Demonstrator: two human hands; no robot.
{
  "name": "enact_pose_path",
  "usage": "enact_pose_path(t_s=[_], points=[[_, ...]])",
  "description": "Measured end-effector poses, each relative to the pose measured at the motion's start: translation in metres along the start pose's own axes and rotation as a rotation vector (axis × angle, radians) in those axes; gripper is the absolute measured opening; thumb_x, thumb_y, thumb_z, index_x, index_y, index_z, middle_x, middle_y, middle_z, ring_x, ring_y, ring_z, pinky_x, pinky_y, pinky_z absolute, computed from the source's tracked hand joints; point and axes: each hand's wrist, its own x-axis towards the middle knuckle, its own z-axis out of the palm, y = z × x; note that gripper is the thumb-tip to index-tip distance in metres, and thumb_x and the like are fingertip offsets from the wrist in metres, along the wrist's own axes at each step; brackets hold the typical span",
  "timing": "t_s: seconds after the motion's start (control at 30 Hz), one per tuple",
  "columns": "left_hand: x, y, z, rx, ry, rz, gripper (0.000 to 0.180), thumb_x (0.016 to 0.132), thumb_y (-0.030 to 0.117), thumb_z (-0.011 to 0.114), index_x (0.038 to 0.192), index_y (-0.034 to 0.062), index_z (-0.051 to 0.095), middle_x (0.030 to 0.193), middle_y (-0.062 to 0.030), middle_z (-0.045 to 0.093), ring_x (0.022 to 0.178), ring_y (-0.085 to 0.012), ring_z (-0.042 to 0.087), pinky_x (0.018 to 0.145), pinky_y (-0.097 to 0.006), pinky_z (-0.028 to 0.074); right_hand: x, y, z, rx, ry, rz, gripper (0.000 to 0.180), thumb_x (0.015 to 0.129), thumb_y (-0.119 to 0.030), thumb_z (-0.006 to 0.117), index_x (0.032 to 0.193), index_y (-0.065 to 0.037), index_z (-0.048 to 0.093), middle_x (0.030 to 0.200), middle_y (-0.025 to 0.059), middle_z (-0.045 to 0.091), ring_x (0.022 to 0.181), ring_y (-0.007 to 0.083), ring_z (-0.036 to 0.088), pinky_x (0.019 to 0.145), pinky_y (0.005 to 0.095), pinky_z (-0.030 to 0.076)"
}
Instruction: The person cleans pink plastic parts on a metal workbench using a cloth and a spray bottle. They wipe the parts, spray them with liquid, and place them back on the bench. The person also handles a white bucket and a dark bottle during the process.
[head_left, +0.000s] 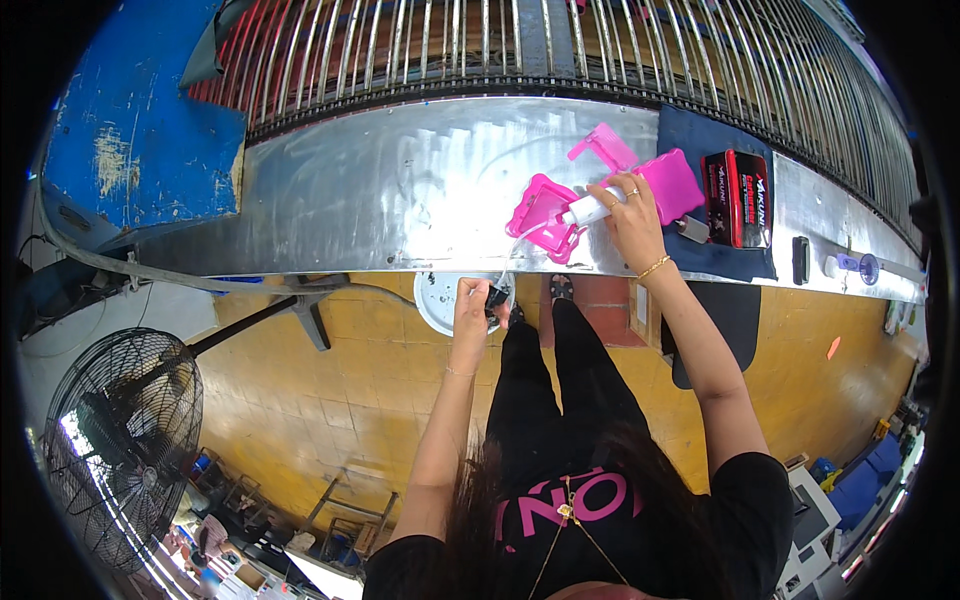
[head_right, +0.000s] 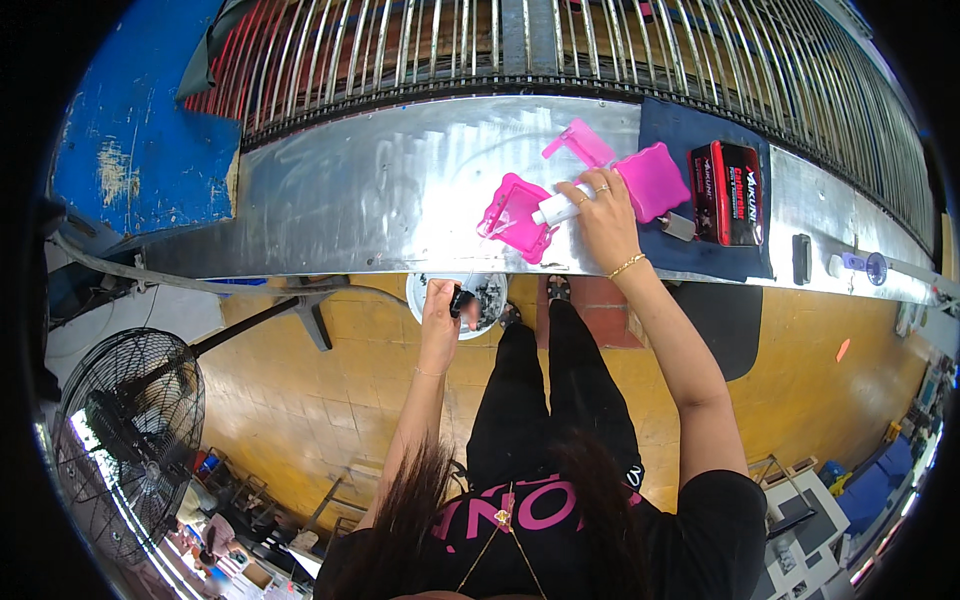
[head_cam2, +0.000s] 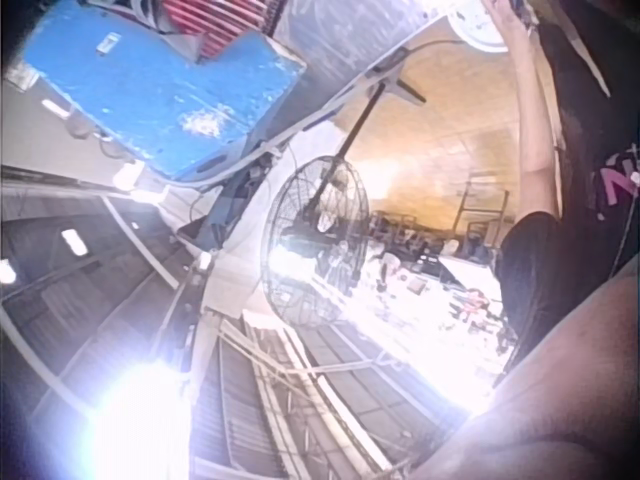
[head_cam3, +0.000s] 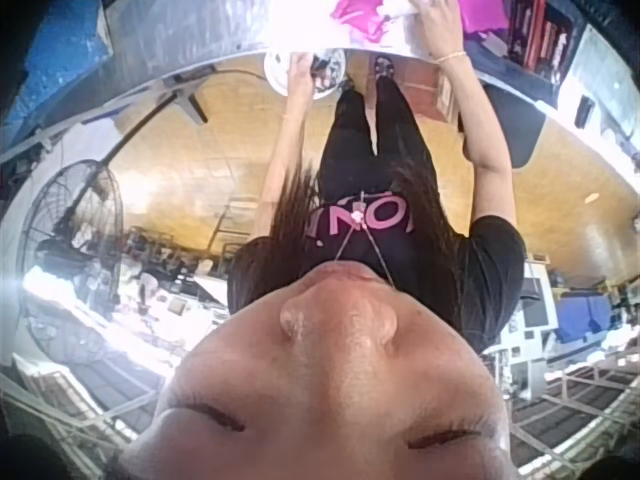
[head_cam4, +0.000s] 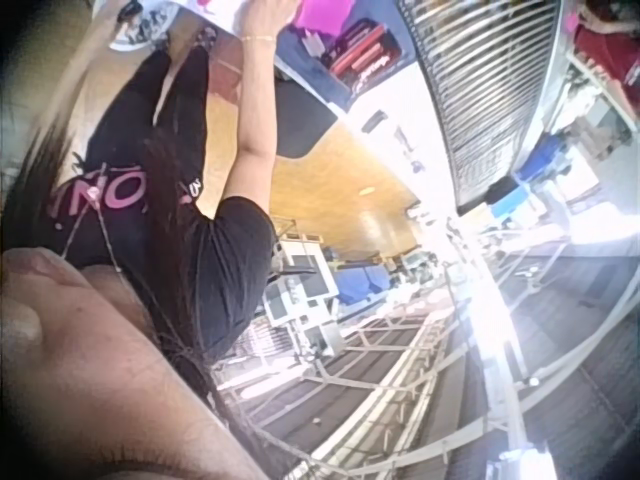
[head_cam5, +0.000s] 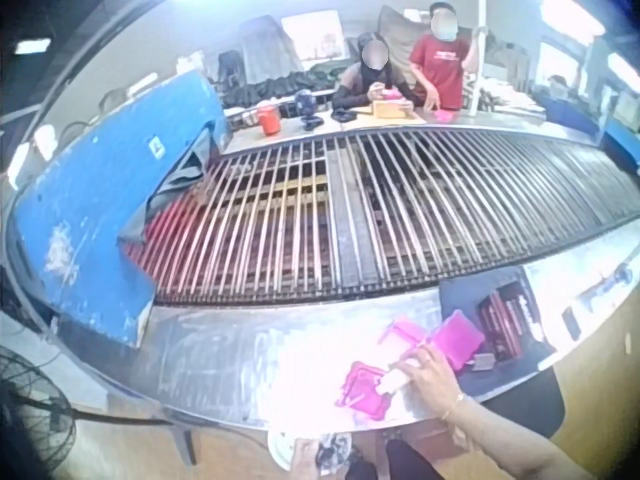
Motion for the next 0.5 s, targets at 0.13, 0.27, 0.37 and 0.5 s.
enact_pose_path(t_s=[0.13, 0.27, 0.37, 0.5], points=[[-0.0005, -0.0004, -0.0008, -0.008, 0.002, -0.011, 0.021, 0.103, 0.027, 0.042, 0.1, 0.0071, 0.044, 0.07, -0.0108, 0.056, 0.059, -0.0169, 0.054, 0.052, -0.029, 0.046, 0.0009, -0.0027, -0.0019, -0.021, -0.016, -0.004, 0.043, 0.073, 0.001, 0.062, 0.111, -0.017, 0.07, 0.11, 0.0111, 0.06, 0.115, 0.0324, 0.052, 0.105, 0.0457, 0.04], [-0.0005, -0.0017, -0.0028, -0.044, -0.006, -0.003, 0.022, 0.104, 0.029, 0.045, 0.1, 0.0075, 0.043, 0.071, -0.0104, 0.058, 0.055, -0.0152, 0.054, 0.053, -0.027, 0.046, 0.001, -0.0041, -0.0023, 0.036, -0.015, 0.009, 0.045, 0.071, 0.002, 0.066, 0.112, -0.017, 0.07, 0.111, 0.0114, 0.059, 0.114, 0.0328, 0.052, 0.105, 0.0463, 0.04], [-0.0008, -0.0026, -0.0034, -0.058, -0.01, -0.001, 0.023, 0.104, 0.03, 0.044, 0.1, 0.0073, 0.043, 0.07, -0.0102, 0.057, 0.055, -0.0152, 0.054, 0.053, -0.027, 0.046, -0.0012, -0.0004, 0.0007, 0.127, -0.02, 0.052, 0.046, 0.071, 0.001, 0.069, 0.114, -0.017, 0.069, 0.113, 0.0114, 0.06, 0.114, 0.0323, 0.053, 0.107, 0.0483, 0.038], [-0.0011, -0.0012, -0.0024, -0.071, -0.031, -0.009, 0.025, 0.103, 0.033, 0.043, 0.103, 0.0081, 0.044, 0.07, -0.0106, 0.055, 0.06, -0.0169, 0.054, 0.055, -0.029, 0.046, -0.0016, -0.0005, -0.001, 0.211, -0.066, 0.104, 0.047, 0.073, -0.002, 0.071, 0.117, -0.018, 0.068, 0.114, 0.0088, 0.061, 0.113, 0.0298, 0.056, 0.109, 0.0512, 0.035]])
